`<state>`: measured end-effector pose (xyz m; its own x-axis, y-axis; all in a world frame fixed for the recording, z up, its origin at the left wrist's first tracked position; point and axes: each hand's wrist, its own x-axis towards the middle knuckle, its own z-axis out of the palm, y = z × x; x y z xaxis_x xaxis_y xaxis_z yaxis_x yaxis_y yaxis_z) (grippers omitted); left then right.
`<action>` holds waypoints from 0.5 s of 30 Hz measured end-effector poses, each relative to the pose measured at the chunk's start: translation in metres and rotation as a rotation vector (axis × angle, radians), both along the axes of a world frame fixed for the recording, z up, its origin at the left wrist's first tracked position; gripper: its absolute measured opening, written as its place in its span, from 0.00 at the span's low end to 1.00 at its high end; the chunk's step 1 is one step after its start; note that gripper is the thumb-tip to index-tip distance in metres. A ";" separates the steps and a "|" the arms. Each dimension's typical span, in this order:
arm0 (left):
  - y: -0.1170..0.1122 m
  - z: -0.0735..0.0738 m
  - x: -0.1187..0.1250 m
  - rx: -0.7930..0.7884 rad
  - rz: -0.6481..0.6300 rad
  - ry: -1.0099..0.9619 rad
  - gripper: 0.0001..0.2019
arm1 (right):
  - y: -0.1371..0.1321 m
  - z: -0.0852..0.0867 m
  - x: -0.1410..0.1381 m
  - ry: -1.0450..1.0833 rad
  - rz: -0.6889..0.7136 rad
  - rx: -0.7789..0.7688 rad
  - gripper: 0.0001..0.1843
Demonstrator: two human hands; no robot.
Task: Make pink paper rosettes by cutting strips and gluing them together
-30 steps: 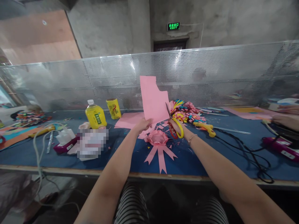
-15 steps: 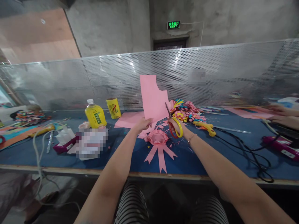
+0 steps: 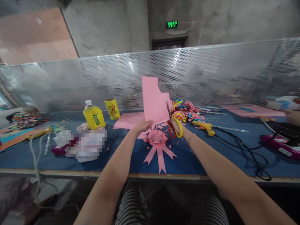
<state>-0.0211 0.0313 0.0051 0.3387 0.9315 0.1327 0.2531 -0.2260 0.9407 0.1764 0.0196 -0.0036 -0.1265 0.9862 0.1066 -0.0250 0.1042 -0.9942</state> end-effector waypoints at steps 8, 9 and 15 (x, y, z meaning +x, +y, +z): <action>-0.004 0.004 0.003 -0.032 0.042 0.011 0.15 | 0.000 -0.001 -0.002 -0.133 -0.117 0.090 0.08; -0.004 0.004 0.003 -0.029 0.034 0.016 0.15 | 0.000 0.000 -0.002 -0.123 -0.116 0.082 0.08; 0.001 -0.001 0.000 -0.038 -0.014 0.028 0.17 | -0.002 0.002 0.001 -0.083 -0.034 0.087 0.10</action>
